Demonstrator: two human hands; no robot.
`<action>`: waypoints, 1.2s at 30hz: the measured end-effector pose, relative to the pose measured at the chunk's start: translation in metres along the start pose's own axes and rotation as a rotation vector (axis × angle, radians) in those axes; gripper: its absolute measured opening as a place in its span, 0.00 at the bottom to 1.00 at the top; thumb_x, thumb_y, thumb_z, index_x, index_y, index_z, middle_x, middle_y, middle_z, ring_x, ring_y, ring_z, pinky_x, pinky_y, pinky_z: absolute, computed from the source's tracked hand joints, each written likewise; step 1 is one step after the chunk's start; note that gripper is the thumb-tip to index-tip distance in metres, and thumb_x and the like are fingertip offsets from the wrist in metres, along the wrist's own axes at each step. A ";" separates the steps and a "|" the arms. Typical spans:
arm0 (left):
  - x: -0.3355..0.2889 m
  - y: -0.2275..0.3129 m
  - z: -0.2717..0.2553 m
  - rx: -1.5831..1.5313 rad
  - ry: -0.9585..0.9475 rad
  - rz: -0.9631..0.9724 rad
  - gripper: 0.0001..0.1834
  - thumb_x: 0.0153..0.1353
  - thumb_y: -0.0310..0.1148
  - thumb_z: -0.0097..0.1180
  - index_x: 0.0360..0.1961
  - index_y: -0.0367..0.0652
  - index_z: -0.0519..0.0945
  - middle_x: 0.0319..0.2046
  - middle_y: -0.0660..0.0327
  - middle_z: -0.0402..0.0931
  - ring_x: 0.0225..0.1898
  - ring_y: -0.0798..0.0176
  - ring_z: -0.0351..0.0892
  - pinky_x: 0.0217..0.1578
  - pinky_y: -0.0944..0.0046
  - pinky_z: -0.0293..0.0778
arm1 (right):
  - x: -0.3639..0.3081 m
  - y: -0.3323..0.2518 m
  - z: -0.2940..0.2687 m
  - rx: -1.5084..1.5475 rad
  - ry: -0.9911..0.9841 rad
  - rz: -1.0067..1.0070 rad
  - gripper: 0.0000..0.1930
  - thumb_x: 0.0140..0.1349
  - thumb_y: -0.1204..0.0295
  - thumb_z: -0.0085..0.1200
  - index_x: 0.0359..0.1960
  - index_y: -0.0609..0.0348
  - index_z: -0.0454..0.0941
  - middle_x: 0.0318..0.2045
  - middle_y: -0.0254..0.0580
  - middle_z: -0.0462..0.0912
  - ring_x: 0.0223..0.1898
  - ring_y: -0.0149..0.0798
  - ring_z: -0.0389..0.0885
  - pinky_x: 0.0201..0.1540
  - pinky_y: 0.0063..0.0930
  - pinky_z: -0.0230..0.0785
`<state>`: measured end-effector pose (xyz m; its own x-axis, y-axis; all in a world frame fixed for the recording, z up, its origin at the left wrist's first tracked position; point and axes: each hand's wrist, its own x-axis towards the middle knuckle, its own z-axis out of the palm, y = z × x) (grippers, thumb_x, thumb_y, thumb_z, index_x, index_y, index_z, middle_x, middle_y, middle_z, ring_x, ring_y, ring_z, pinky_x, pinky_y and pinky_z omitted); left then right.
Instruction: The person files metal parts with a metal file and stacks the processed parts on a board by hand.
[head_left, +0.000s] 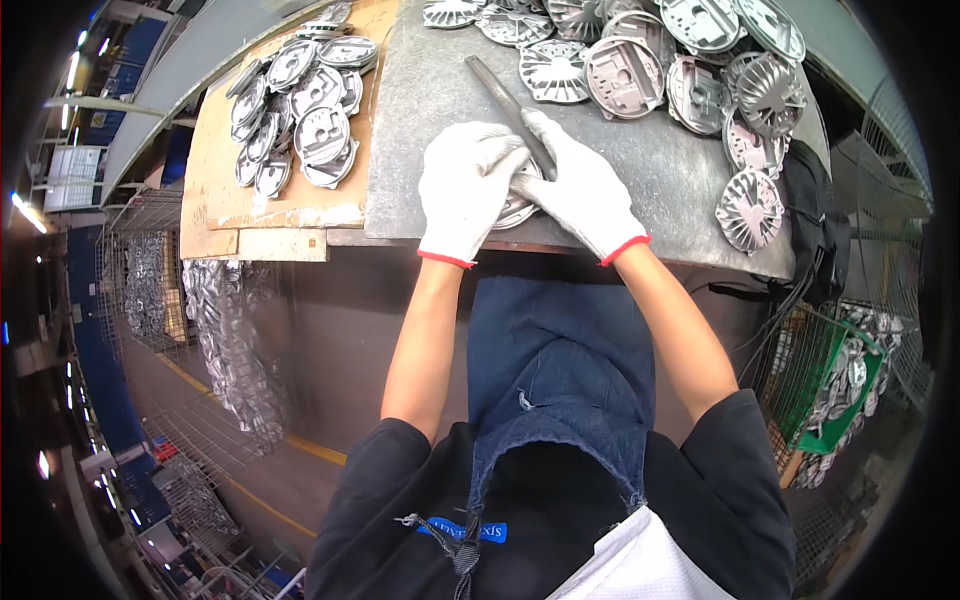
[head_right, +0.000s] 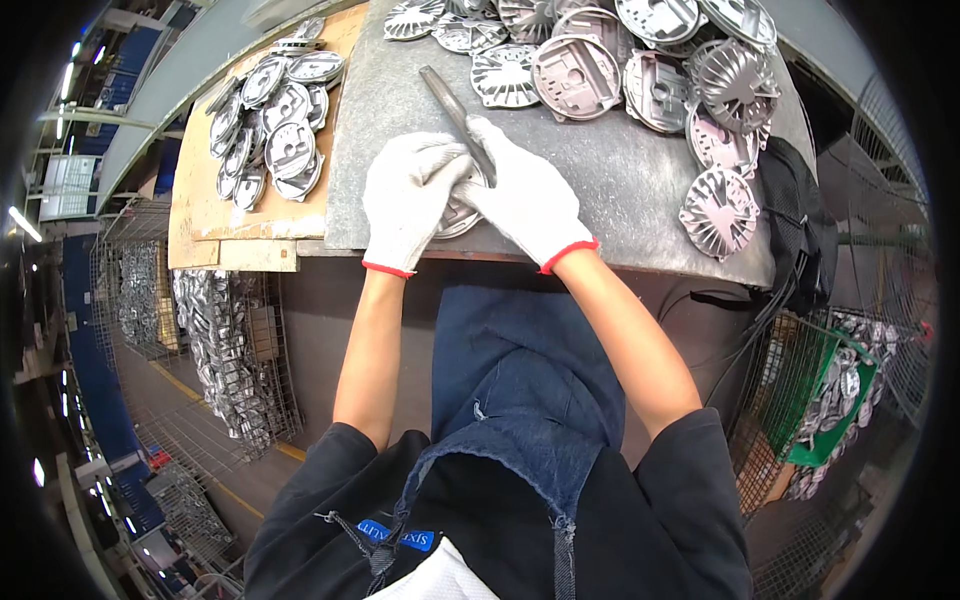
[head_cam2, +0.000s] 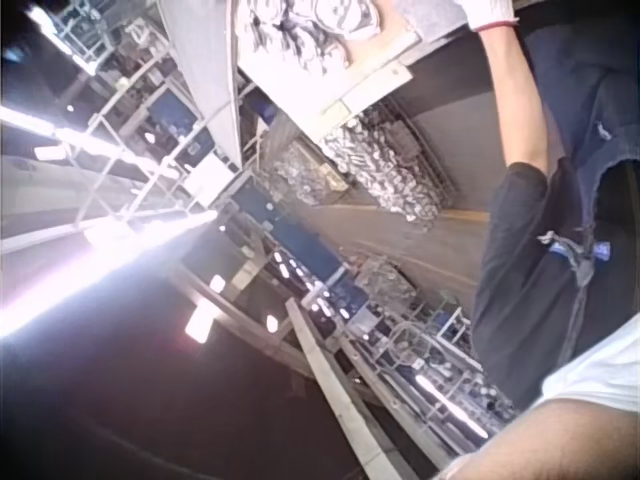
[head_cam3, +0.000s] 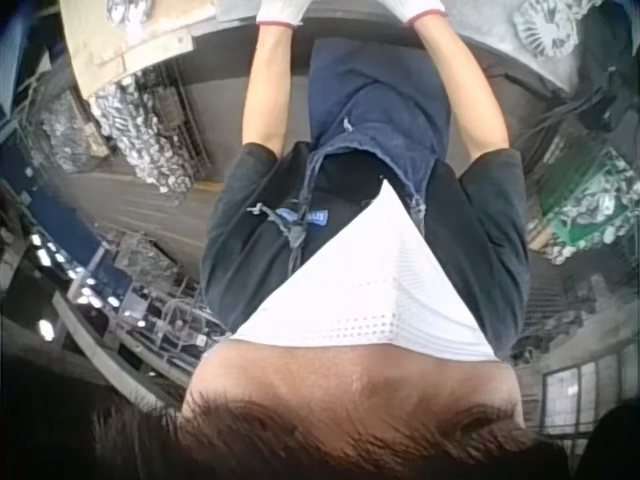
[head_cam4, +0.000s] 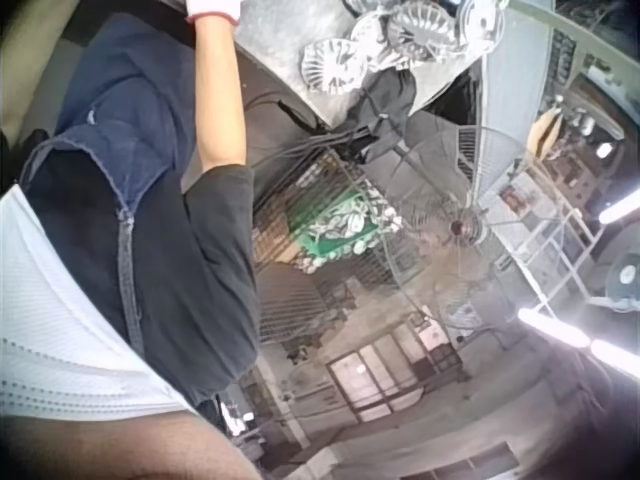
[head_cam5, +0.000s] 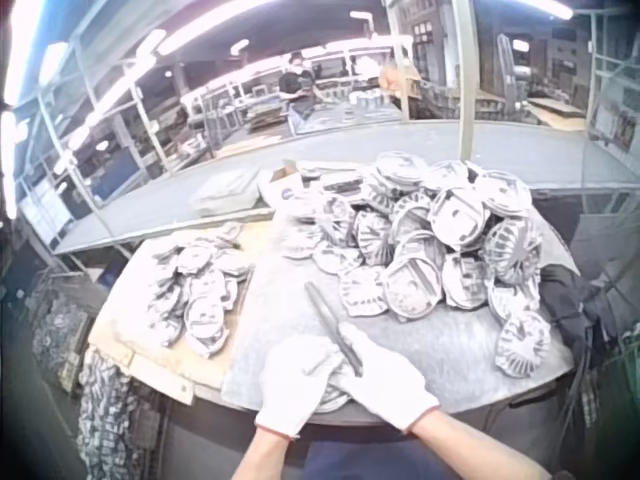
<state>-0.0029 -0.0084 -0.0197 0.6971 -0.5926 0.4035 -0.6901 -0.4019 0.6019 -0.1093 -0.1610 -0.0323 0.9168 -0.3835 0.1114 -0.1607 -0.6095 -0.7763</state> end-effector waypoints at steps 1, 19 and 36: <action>-0.001 0.000 0.001 0.006 -0.015 0.003 0.11 0.63 0.35 0.77 0.44 0.44 0.98 0.47 0.57 0.93 0.53 0.54 0.90 0.57 0.57 0.84 | 0.000 0.001 0.000 0.012 0.017 -0.010 0.44 0.69 0.48 0.68 0.84 0.49 0.69 0.69 0.59 0.85 0.65 0.63 0.87 0.68 0.51 0.79; 0.004 0.013 -0.002 -0.081 0.022 -0.114 0.10 0.62 0.30 0.80 0.44 0.41 0.97 0.48 0.55 0.93 0.52 0.57 0.92 0.56 0.59 0.86 | -0.001 0.003 0.004 0.059 -0.069 0.113 0.38 0.70 0.56 0.66 0.82 0.40 0.71 0.56 0.59 0.91 0.56 0.65 0.90 0.60 0.56 0.81; 0.009 0.015 -0.010 -0.103 -0.120 -0.208 0.10 0.66 0.36 0.76 0.43 0.42 0.96 0.44 0.56 0.93 0.50 0.55 0.91 0.56 0.58 0.83 | -0.003 0.012 0.007 0.090 -0.050 0.077 0.40 0.69 0.52 0.68 0.83 0.38 0.71 0.60 0.55 0.91 0.58 0.64 0.90 0.62 0.55 0.82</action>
<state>-0.0049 -0.0128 -0.0007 0.7898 -0.5856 0.1823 -0.5062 -0.4547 0.7328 -0.1119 -0.1622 -0.0458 0.9206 -0.3900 0.0199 -0.1998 -0.5142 -0.8341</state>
